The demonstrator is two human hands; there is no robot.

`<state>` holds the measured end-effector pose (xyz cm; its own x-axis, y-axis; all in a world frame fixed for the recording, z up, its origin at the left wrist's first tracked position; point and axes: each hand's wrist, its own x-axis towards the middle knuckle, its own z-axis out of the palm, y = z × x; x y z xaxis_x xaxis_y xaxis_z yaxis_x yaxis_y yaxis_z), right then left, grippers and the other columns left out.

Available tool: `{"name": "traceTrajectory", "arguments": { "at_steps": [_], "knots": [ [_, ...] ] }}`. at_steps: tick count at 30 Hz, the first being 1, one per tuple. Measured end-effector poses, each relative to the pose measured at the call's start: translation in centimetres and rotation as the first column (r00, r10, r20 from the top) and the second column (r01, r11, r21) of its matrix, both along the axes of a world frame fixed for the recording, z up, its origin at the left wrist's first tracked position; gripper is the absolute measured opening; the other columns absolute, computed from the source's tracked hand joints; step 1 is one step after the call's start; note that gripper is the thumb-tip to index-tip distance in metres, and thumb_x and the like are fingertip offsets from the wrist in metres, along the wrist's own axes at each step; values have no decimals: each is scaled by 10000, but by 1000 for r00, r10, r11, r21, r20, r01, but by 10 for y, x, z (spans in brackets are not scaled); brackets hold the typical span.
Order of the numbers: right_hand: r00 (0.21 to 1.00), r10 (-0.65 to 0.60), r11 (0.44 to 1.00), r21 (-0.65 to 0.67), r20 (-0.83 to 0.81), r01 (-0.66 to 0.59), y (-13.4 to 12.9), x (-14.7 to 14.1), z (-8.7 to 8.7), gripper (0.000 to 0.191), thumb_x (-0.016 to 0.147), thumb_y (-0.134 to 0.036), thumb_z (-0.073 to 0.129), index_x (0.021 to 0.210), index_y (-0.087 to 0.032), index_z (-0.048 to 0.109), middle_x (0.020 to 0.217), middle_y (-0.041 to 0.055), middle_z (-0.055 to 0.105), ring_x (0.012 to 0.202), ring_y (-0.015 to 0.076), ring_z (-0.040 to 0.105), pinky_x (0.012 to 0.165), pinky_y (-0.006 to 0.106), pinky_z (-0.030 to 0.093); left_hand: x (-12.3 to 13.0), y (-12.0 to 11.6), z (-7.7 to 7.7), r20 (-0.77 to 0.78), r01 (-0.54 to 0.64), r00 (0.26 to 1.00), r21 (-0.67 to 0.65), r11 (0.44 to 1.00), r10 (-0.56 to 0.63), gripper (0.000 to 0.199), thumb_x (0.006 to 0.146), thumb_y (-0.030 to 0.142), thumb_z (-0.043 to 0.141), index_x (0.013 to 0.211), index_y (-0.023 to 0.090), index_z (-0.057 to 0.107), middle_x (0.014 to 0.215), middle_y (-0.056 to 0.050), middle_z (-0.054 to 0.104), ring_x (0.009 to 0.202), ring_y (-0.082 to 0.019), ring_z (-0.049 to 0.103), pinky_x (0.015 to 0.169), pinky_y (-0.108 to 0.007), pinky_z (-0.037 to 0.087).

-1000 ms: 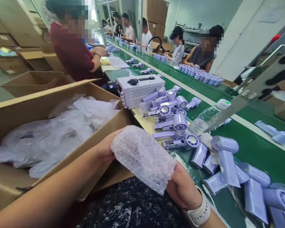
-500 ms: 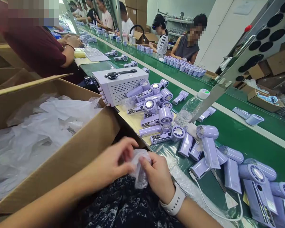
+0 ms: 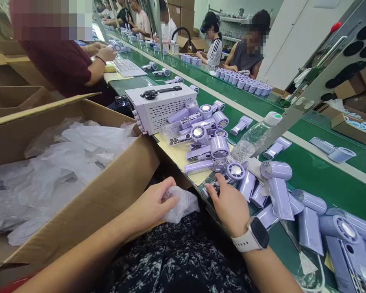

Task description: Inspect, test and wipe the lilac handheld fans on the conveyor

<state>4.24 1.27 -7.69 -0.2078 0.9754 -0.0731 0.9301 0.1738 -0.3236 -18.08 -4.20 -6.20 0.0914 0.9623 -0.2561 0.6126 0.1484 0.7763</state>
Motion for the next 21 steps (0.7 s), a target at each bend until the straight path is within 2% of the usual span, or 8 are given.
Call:
{"name": "traceTrajectory", "arguments": {
  "at_steps": [2, 5, 9, 11, 13, 15, 17, 21],
  "knots": [
    [999, 2, 1000, 9, -44, -2, -12, 10, -2, 462, 1030, -515, 448, 1324, -193, 600, 974, 171, 758, 866, 324, 737, 700, 351, 490, 2, 3, -3, -71, 49, 996, 68, 997, -44, 314, 901, 480, 476, 745, 212, 525, 796, -11, 563, 758, -201, 538, 700, -313, 409],
    [970, -27, 1000, -8, -242, 25, -38, 35, -8, 422, 991, -495, 510, 1299, -216, 580, 1151, 154, 735, 1023, 340, 715, 852, 413, 528, 6, 7, -9, -75, 114, 992, 119, 986, -105, 380, 938, 464, 442, 748, 200, 638, 916, -52, 593, 857, -214, 577, 797, -334, 439],
    [830, -75, 996, -9, -552, 84, -83, 71, -19, 325, 990, -401, 510, 1273, -251, 567, 1243, 129, 693, 1089, 301, 705, 925, 401, 556, 27, 11, -11, -20, 74, 997, 88, 993, -73, 352, 935, 416, 488, 771, 203, 716, 864, -44, 575, 820, -203, 579, 767, -328, 432],
    [730, -48, 996, 19, -681, 83, -102, 81, -23, 396, 988, -371, 551, 1364, -256, 508, 1299, 135, 671, 1129, 279, 702, 951, 365, 566, 41, 13, -11, 39, 61, 997, 113, 992, -66, 325, 905, 378, 538, 687, 191, 691, 829, -38, 540, 778, -191, 548, 733, -321, 420],
    [684, -10, 999, 23, -729, 40, -111, 87, -25, 492, 990, -337, 575, 1454, -252, 435, 1354, 135, 655, 1206, 273, 677, 1016, 360, 552, 55, 17, -12, 235, 16, 971, 69, 997, -32, 270, 833, 322, 631, 605, 177, 632, 783, -27, 526, 746, -176, 520, 704, -305, 417],
    [737, 54, 998, 31, -673, -46, -111, 90, -30, 512, 992, -300, 575, 1479, -250, 428, 1401, 122, 644, 1275, 281, 645, 1065, 378, 537, 67, 20, -15, 509, -58, 855, -101, 993, 101, 232, 769, 303, 694, 601, 166, 610, 727, -17, 533, 696, -158, 497, 661, -287, 425],
    [822, 143, 990, 87, -551, -114, -107, 92, -37, 490, 991, -271, 567, 1468, -234, 460, 1438, 120, 630, 1306, 294, 627, 1064, 390, 548, 74, 22, -22, 656, -85, 709, -284, 955, 258, 258, 772, 372, 692, 654, 154, 622, 659, -3, 505, 613, -134, 452, 594, -274, 422],
    [895, 248, 947, 287, -371, -143, -104, 90, -53, 451, 1009, -249, 522, 1452, -182, 477, 1375, 144, 679, 1226, 287, 689, 963, 366, 616, 80, 21, -33, 681, -103, 643, -376, 921, 350, 405, 776, 531, 667, 796, 126, 654, 586, 55, 375, 505, -86, 314, 475, -231, 296]
  ]
}}
